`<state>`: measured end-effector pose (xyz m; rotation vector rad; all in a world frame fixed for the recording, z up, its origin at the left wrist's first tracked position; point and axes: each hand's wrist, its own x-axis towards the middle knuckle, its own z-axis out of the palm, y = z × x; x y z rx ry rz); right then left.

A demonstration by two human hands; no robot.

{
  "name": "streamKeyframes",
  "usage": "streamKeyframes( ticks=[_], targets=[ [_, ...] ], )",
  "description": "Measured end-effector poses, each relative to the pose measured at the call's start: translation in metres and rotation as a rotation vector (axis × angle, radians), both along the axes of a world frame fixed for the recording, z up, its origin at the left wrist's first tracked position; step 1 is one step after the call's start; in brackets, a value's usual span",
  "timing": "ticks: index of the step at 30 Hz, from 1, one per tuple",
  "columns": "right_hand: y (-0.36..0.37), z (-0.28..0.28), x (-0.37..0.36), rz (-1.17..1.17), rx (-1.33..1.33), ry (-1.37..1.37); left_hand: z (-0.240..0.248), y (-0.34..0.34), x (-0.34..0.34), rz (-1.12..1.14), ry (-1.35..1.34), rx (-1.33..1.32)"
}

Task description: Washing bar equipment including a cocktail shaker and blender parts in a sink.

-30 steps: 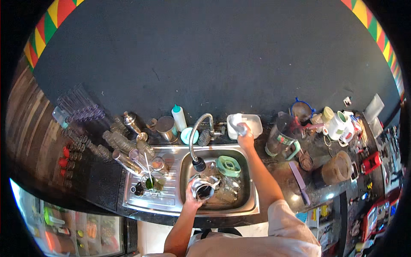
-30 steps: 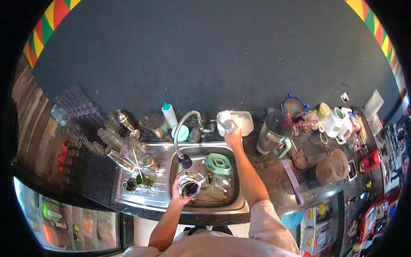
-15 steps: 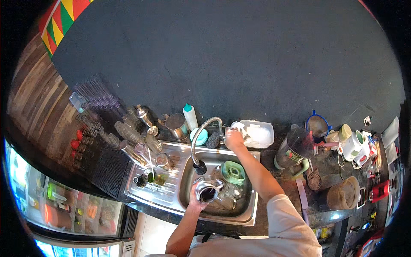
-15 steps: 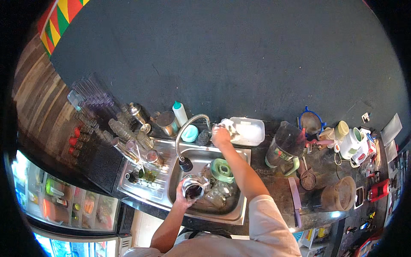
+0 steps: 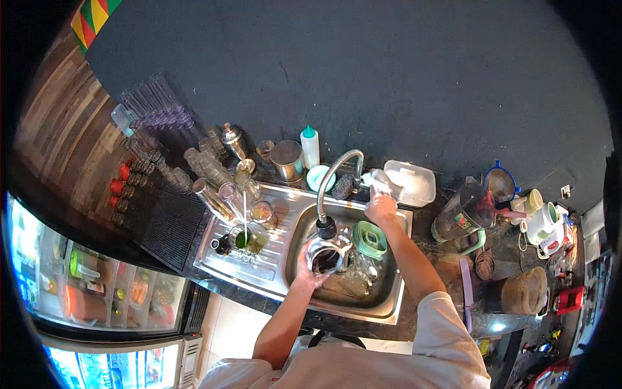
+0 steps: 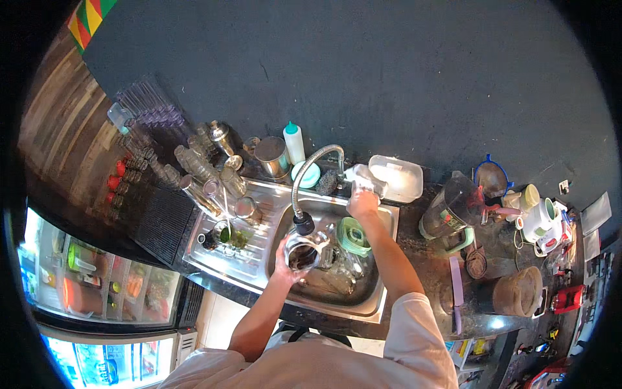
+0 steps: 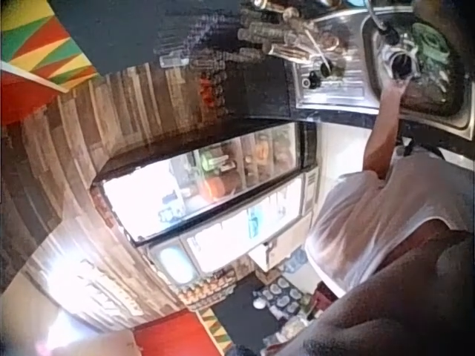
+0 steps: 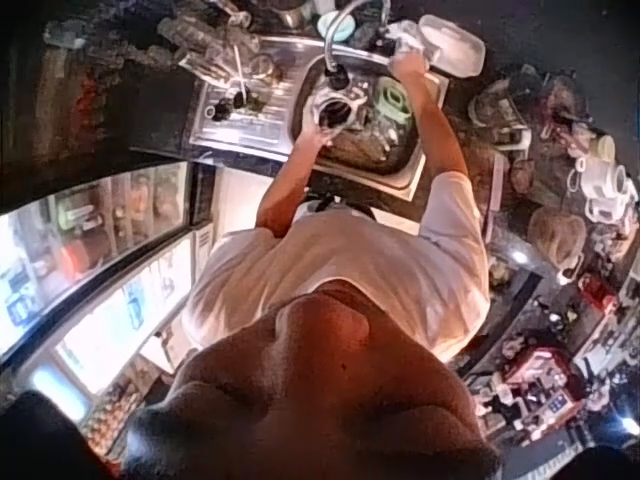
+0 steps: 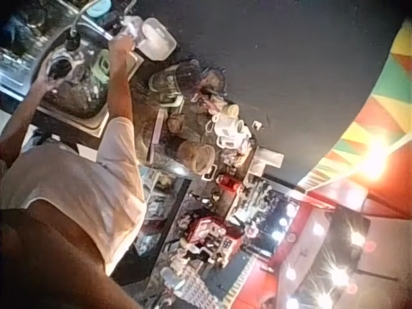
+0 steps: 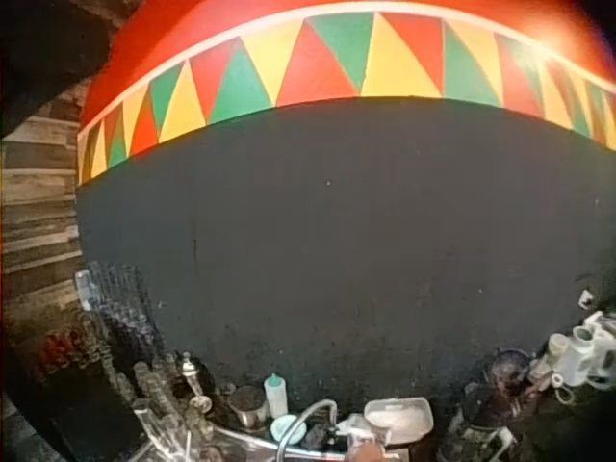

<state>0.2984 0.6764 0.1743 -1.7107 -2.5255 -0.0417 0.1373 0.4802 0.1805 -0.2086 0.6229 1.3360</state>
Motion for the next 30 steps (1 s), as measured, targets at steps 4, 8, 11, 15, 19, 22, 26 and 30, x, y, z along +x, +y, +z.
streamKeyframes(
  ticks=[4, 8, 11, 15, 19, 22, 26, 30],
  targets=[
    [0.016, 0.035, 0.006, -0.213, -0.174, 0.223, -0.005, -0.001, -0.006, -0.031, -0.009, 0.031],
    [0.049, 0.026, 0.027, -0.333, -0.14, 0.139, -0.004, -0.001, 0.002, -0.021, 0.002, 0.048],
    [0.049, 0.024, 0.031, -0.281, -0.063, -0.037, -0.009, -0.002, 0.001, -0.032, 0.027, 0.02],
    [0.064, 0.016, 0.055, -0.356, -0.277, 0.523, -0.035, 0.005, 0.01, -0.058, 0.02, 0.066],
    [0.058, 0.025, 0.038, -0.342, -0.267, 0.153, -0.065, 0.014, 0.018, 0.052, -0.091, 0.077],
    [0.052, 0.022, 0.037, -0.35, -0.37, 0.119, -0.062, 0.017, 0.027, 0.064, -0.012, 0.006],
    [0.038, 0.033, 0.037, -0.317, -0.157, 0.175, -0.056, 0.026, 0.03, -0.02, 0.307, -0.224],
    [0.017, 0.049, 0.031, -0.205, 0.348, 0.695, -0.088, 0.026, 0.026, -0.129, 0.438, -0.057]
  ],
)
